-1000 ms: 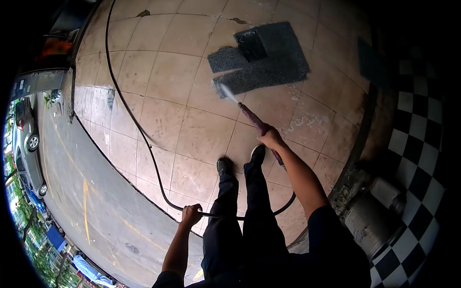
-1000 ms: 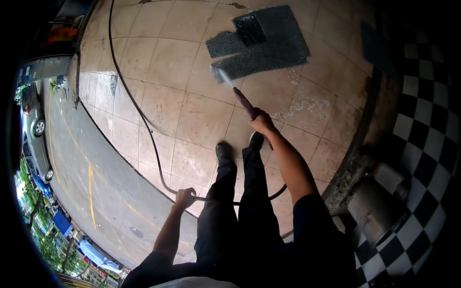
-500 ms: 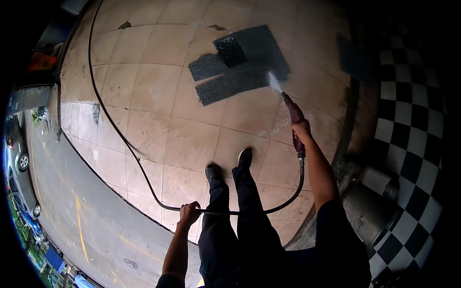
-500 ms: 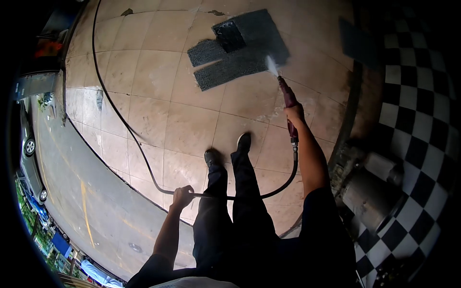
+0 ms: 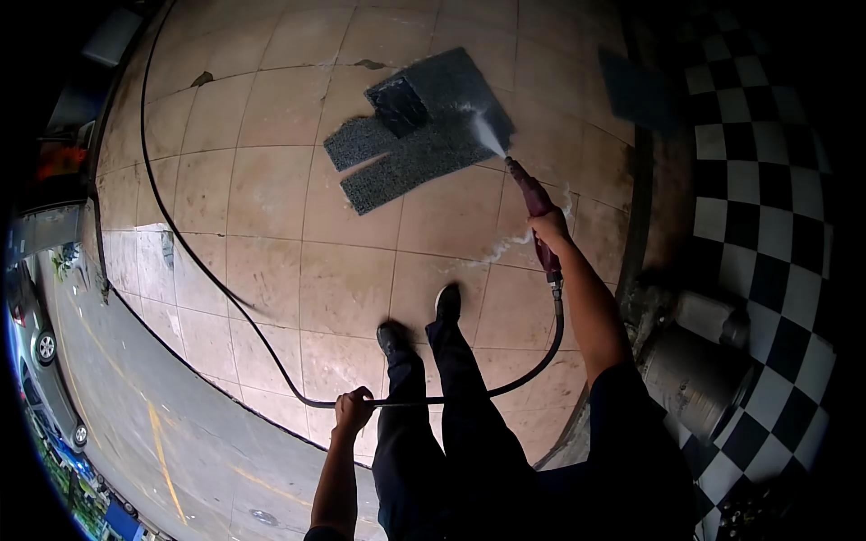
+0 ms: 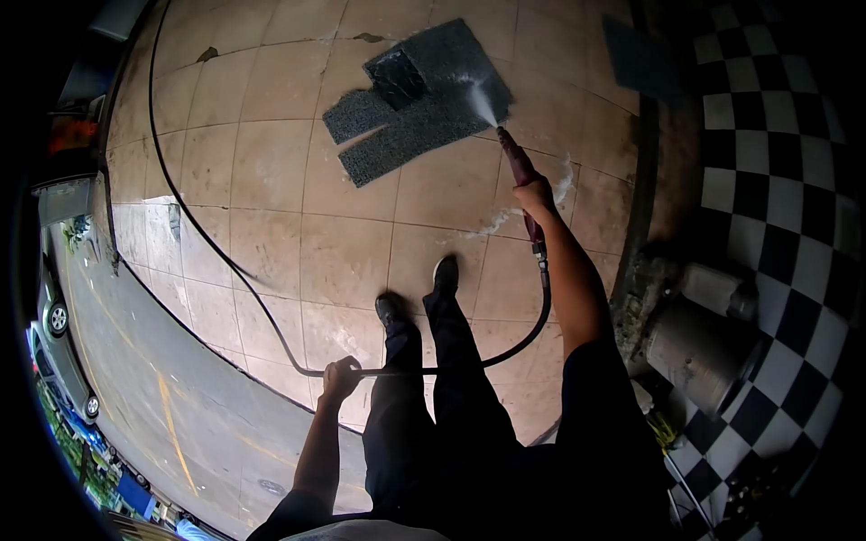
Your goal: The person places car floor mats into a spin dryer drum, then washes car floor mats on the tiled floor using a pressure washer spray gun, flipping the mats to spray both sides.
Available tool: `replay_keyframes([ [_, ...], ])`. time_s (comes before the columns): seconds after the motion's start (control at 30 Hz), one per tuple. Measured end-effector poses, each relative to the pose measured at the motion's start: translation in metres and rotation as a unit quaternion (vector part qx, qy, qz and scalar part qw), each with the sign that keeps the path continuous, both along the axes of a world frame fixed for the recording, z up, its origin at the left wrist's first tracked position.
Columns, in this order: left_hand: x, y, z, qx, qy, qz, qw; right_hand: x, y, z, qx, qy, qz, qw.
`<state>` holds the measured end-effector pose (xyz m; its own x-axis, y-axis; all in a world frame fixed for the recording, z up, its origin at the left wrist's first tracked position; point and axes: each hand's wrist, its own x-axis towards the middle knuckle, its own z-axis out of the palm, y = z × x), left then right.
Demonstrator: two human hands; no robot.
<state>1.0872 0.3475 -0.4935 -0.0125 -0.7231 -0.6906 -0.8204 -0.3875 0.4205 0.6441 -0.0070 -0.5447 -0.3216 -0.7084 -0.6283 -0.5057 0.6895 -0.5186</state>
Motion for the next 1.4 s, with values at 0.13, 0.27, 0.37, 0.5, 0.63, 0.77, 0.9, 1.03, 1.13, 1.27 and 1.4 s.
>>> replay_keyframes([
  [0.13, 0.002, -0.010, -0.011, 0.008, 0.003, 0.002, 1.000, -0.030, -0.004, -0.007, 0.029, 0.053, -0.053, 0.997],
  [0.27, -0.003, -0.006, -0.011, 0.021, 0.011, 0.000, 1.000, -0.007, 0.028, 0.000, -0.007, 0.015, -0.004, 1.000],
  [0.37, -0.009, -0.002, -0.001, 0.016, 0.017, -0.017, 1.000, 0.005, 0.036, 0.009, 0.040, -0.040, 0.009, 0.998],
  [0.5, -0.003, -0.008, 0.004, 0.006, -0.005, 0.001, 1.000, -0.017, 0.011, 0.000, 0.026, 0.011, -0.033, 0.999],
  [0.63, 0.003, -0.014, 0.000, -0.002, 0.010, 0.022, 1.000, -0.001, -0.012, 0.016, -0.012, -0.010, -0.039, 0.999],
  [0.77, -0.004, -0.016, 0.010, 0.005, 0.013, 0.029, 0.999, 0.044, -0.035, 0.042, -0.007, -0.040, 0.039, 0.998],
  [0.9, -0.001, -0.011, 0.007, -0.024, 0.001, 0.034, 0.999, 0.051, -0.067, 0.037, -0.023, 0.008, 0.027, 0.999],
  [1.03, 0.004, -0.019, 0.008, 0.003, -0.007, 0.070, 0.998, 0.073, -0.077, 0.040, -0.042, -0.016, 0.057, 0.997],
  [1.13, 0.000, -0.020, 0.007, 0.001, 0.003, 0.067, 0.998, 0.092, -0.084, 0.041, -0.047, -0.019, 0.081, 0.995],
  [1.27, 0.000, -0.030, 0.006, -0.017, -0.003, 0.081, 0.997, 0.085, -0.107, 0.043, -0.063, 0.001, 0.070, 0.996],
  [1.4, 0.005, -0.035, -0.006, -0.076, 0.012, 0.084, 0.994, 0.066, -0.130, 0.008, -0.085, 0.022, 0.053, 0.995],
])
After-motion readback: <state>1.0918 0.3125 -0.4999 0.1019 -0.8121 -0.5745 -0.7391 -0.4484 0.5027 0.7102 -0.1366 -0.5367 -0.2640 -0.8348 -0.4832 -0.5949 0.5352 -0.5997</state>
